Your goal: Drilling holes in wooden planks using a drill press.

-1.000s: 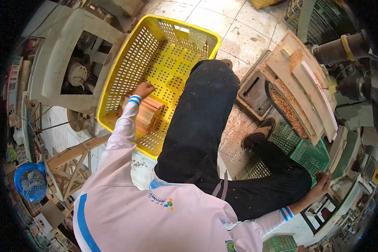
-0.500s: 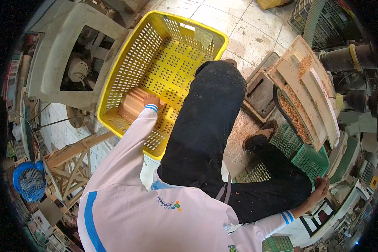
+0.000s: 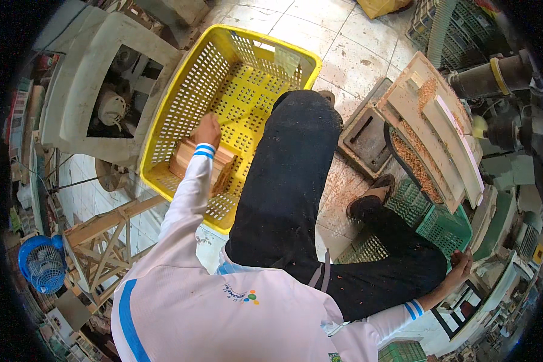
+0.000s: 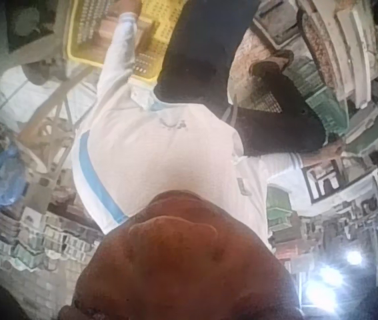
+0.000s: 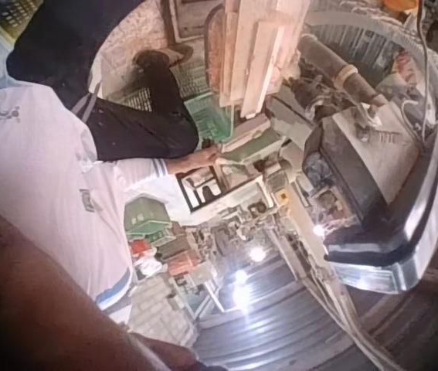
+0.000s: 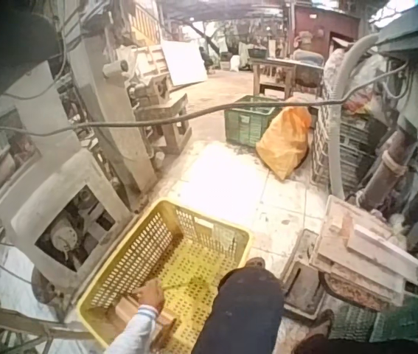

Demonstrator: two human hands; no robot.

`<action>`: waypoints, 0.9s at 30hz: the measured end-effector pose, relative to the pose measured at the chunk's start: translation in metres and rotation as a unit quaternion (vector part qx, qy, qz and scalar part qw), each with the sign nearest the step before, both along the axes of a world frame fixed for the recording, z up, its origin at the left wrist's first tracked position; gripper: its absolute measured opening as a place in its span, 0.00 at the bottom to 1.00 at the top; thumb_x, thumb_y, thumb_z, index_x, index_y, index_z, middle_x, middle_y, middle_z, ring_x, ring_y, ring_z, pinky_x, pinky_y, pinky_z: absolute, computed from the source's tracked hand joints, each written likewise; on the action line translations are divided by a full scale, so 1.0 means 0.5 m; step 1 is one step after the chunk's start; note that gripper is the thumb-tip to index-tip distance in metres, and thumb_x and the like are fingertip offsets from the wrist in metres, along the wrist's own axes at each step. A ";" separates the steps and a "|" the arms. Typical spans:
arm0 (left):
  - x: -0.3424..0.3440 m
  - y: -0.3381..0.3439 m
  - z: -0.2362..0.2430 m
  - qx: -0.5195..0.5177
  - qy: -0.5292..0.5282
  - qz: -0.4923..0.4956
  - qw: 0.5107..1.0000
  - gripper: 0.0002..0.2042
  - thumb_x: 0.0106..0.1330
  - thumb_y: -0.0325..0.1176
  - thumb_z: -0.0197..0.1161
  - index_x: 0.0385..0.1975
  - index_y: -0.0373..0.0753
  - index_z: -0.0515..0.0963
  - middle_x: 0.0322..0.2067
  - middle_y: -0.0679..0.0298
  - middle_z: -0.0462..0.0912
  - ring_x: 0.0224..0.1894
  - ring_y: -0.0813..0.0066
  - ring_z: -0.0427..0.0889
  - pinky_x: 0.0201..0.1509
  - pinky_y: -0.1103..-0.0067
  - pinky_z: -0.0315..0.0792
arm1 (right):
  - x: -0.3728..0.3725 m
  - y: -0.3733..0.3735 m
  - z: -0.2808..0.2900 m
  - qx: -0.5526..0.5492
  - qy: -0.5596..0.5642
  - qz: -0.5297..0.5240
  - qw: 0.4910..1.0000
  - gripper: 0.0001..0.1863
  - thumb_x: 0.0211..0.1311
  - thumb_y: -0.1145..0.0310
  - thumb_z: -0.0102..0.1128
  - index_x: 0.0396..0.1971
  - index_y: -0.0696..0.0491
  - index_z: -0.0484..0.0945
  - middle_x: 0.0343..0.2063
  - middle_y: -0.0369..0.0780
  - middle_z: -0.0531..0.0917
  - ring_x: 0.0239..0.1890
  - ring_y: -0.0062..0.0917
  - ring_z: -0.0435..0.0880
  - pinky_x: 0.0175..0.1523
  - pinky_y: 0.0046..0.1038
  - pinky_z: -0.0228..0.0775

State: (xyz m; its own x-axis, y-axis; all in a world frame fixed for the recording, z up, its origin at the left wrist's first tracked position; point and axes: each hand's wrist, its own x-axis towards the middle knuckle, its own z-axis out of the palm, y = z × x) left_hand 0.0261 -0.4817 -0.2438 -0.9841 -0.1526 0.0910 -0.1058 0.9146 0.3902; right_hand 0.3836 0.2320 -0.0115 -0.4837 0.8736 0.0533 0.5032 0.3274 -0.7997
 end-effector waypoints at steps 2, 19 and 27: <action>-0.035 0.000 0.106 0.071 0.077 -0.011 0.994 0.13 0.75 0.36 0.46 0.46 0.37 0.76 0.44 0.50 0.80 0.46 0.43 0.80 0.52 0.62 0.74 | -0.004 -0.003 0.001 -0.002 0.012 -0.001 1.000 0.22 0.73 0.52 0.54 0.55 0.52 0.81 0.34 0.39 0.86 0.34 0.22 0.83 0.41 0.26 0.77; -0.195 0.529 0.687 0.729 0.062 -0.193 0.654 0.18 0.77 0.40 0.46 0.42 0.30 0.78 0.38 0.50 0.86 0.25 0.77 0.77 0.31 0.81 0.73 | -0.369 -0.316 0.193 0.110 0.232 0.379 0.889 0.28 0.63 0.67 0.64 0.62 0.55 0.70 0.40 0.42 0.84 0.37 0.24 0.82 0.46 0.28 0.74; -0.060 0.740 0.592 0.708 -0.135 -0.191 0.667 0.17 0.74 0.42 0.52 0.41 0.32 0.77 0.25 0.66 0.75 0.21 0.79 0.74 0.23 0.82 0.69 | -0.339 -0.369 0.113 0.233 0.129 0.435 0.860 0.24 0.58 0.64 0.70 0.52 0.56 0.75 0.46 0.45 0.81 0.40 0.40 0.82 0.44 0.36 0.75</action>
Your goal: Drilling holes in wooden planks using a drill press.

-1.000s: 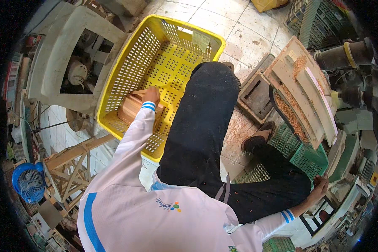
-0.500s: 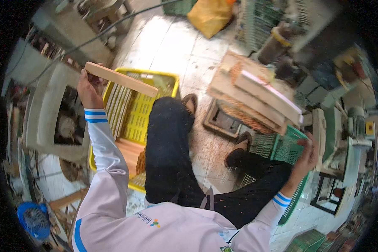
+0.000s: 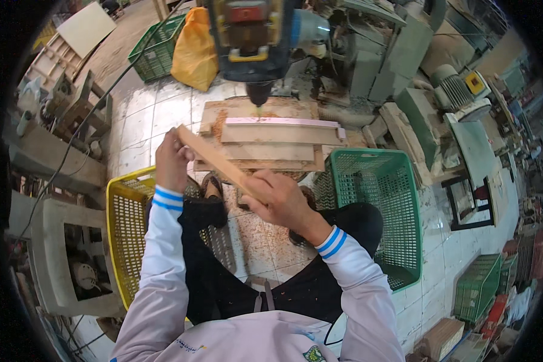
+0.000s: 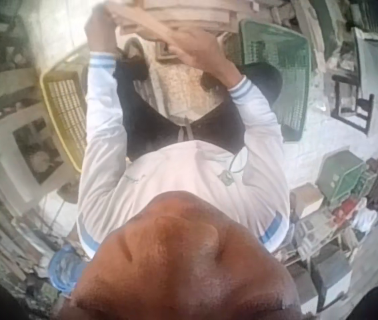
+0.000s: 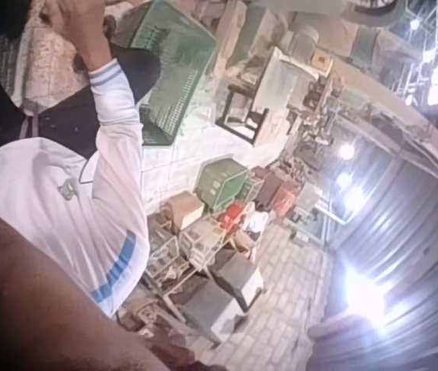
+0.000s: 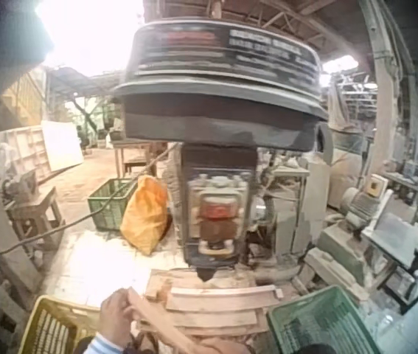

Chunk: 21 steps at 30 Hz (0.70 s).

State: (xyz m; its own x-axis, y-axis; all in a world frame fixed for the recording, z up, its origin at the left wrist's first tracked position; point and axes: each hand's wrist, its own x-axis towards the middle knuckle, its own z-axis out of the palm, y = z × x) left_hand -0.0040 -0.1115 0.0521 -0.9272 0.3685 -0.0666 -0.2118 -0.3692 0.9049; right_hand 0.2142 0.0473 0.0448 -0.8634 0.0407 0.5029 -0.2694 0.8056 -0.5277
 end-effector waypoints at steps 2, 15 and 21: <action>0.005 -0.010 -0.006 0.027 0.005 -0.024 0.999 0.17 0.74 0.43 0.51 0.44 0.32 0.77 0.24 0.67 0.73 0.19 0.80 0.70 0.22 0.83 0.64 | 0.019 0.031 -0.009 -0.046 -0.008 0.038 0.998 0.21 0.61 0.61 0.67 0.50 0.56 0.77 0.45 0.45 0.82 0.41 0.40 0.82 0.45 0.37 0.74; -0.031 -0.048 0.010 0.026 -0.025 -0.033 0.999 0.18 0.73 0.47 0.55 0.40 0.35 0.79 0.18 0.73 0.68 0.17 0.86 0.66 0.21 0.85 0.64 | -0.130 0.077 -0.121 0.223 -0.133 -0.451 0.854 0.45 0.68 0.34 0.44 0.66 0.63 0.62 0.65 0.61 0.63 0.71 0.50 0.57 0.74 0.57 0.38; -0.029 -0.049 0.015 0.043 -0.028 -0.011 0.999 0.18 0.73 0.46 0.54 0.38 0.35 0.79 0.17 0.73 0.68 0.15 0.86 0.61 0.18 0.86 0.59 | -0.217 -0.039 -0.070 0.159 -0.138 -0.156 0.965 0.43 0.69 0.36 0.44 0.65 0.63 0.65 0.63 0.58 0.69 0.69 0.48 0.65 0.74 0.57 0.36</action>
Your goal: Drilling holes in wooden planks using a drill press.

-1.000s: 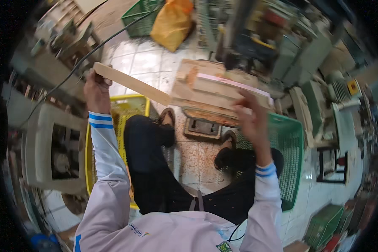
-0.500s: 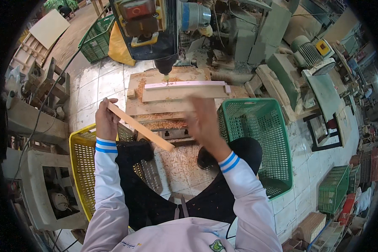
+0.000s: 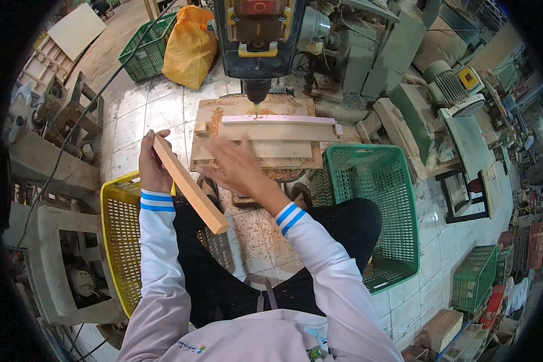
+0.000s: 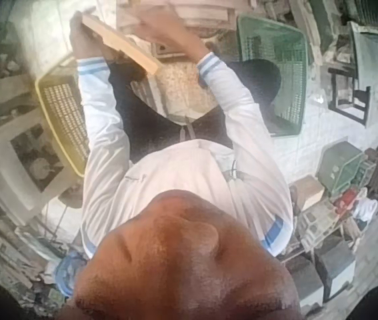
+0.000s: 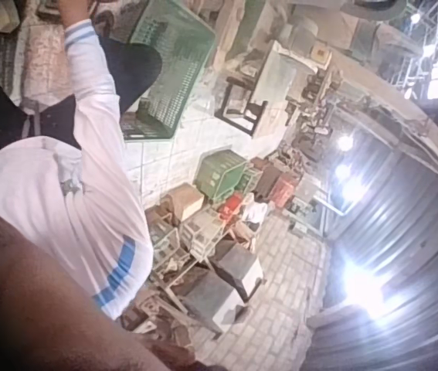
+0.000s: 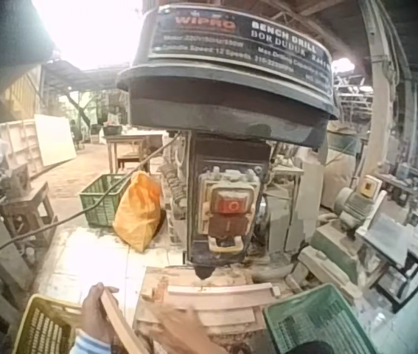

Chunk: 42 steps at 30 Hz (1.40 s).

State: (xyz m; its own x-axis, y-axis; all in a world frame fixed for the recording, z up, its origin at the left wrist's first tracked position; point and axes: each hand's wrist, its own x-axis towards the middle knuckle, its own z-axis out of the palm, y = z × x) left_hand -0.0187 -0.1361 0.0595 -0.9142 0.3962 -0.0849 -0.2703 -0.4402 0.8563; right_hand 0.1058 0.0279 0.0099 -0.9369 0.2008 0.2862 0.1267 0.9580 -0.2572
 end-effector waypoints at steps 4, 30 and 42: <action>-0.001 -0.006 -0.003 0.012 -0.011 0.007 1.000 0.19 0.71 0.47 0.55 0.37 0.34 0.78 0.17 0.71 0.68 0.16 0.84 0.61 0.20 0.84 0.55 | 0.025 -0.010 0.024 -0.148 0.114 0.035 0.982 0.40 0.69 0.38 0.46 0.62 0.62 0.68 0.59 0.56 0.74 0.65 0.47 0.69 0.71 0.62 0.37; 0.019 0.049 -0.032 -0.100 0.068 -0.009 0.993 0.16 0.74 0.43 0.57 0.37 0.32 0.79 0.25 0.62 0.79 0.24 0.73 0.82 0.28 0.80 0.74 | 0.214 0.125 0.125 -0.362 0.056 0.056 0.929 0.19 0.68 0.59 0.60 0.50 0.57 0.78 0.42 0.43 0.84 0.46 0.30 0.83 0.55 0.31 0.72; 0.032 0.059 -0.031 -0.133 0.089 -0.070 0.985 0.15 0.74 0.39 0.56 0.38 0.31 0.78 0.24 0.62 0.79 0.20 0.77 0.78 0.26 0.78 0.78 | 0.198 0.262 -0.029 0.157 0.056 -0.382 0.909 0.30 0.66 0.44 0.55 0.52 0.57 0.77 0.66 0.53 0.63 0.72 0.51 0.52 0.70 0.61 0.38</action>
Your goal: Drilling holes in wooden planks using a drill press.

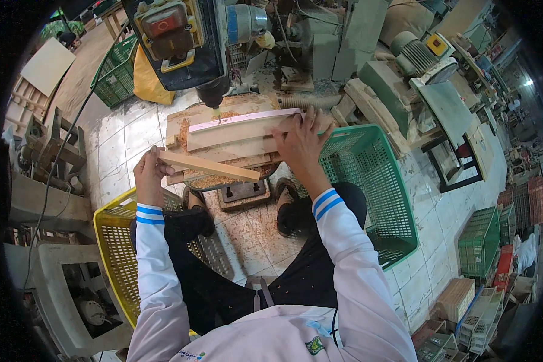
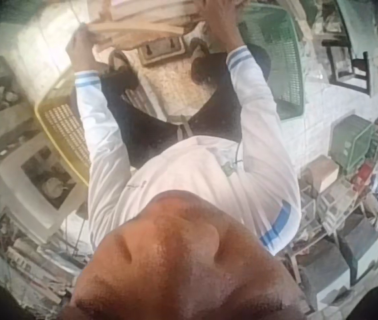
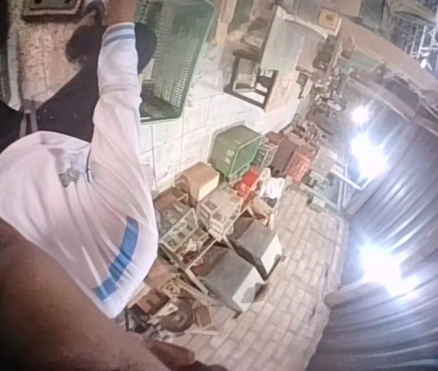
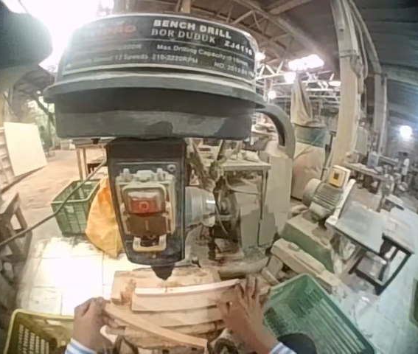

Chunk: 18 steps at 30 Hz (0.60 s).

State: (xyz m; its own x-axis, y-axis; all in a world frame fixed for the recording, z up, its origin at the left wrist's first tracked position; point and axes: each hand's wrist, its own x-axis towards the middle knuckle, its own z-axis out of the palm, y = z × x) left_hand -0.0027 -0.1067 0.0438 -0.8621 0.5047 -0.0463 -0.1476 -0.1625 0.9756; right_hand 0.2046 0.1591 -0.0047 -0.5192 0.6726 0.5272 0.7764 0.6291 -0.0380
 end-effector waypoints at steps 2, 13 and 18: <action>0.003 -0.001 -0.001 -0.009 0.017 0.001 1.000 0.15 0.74 0.39 0.56 0.38 0.31 0.78 0.24 0.62 0.79 0.20 0.77 0.78 0.25 0.79 0.78 | -0.017 -0.013 -0.009 0.005 0.010 0.011 1.000 0.29 0.66 0.45 0.55 0.53 0.56 0.77 0.67 0.52 0.62 0.73 0.50 0.51 0.71 0.60 0.34; 0.002 -0.013 0.002 -0.004 0.044 -0.001 0.999 0.15 0.74 0.38 0.55 0.42 0.29 0.80 0.24 0.63 0.79 0.20 0.78 0.78 0.25 0.83 0.73 | 0.004 -0.006 0.013 -0.052 0.116 0.049 0.991 0.25 0.67 0.48 0.56 0.54 0.50 0.78 0.66 0.51 0.63 0.73 0.50 0.50 0.70 0.65 0.30; 0.009 -0.009 0.005 -0.016 0.042 -0.002 0.999 0.15 0.74 0.38 0.56 0.42 0.29 0.80 0.23 0.64 0.79 0.20 0.79 0.77 0.25 0.84 0.71 | -0.017 -0.024 0.006 -0.001 0.039 0.101 0.994 0.26 0.67 0.47 0.56 0.55 0.50 0.77 0.65 0.51 0.64 0.73 0.50 0.51 0.68 0.66 0.33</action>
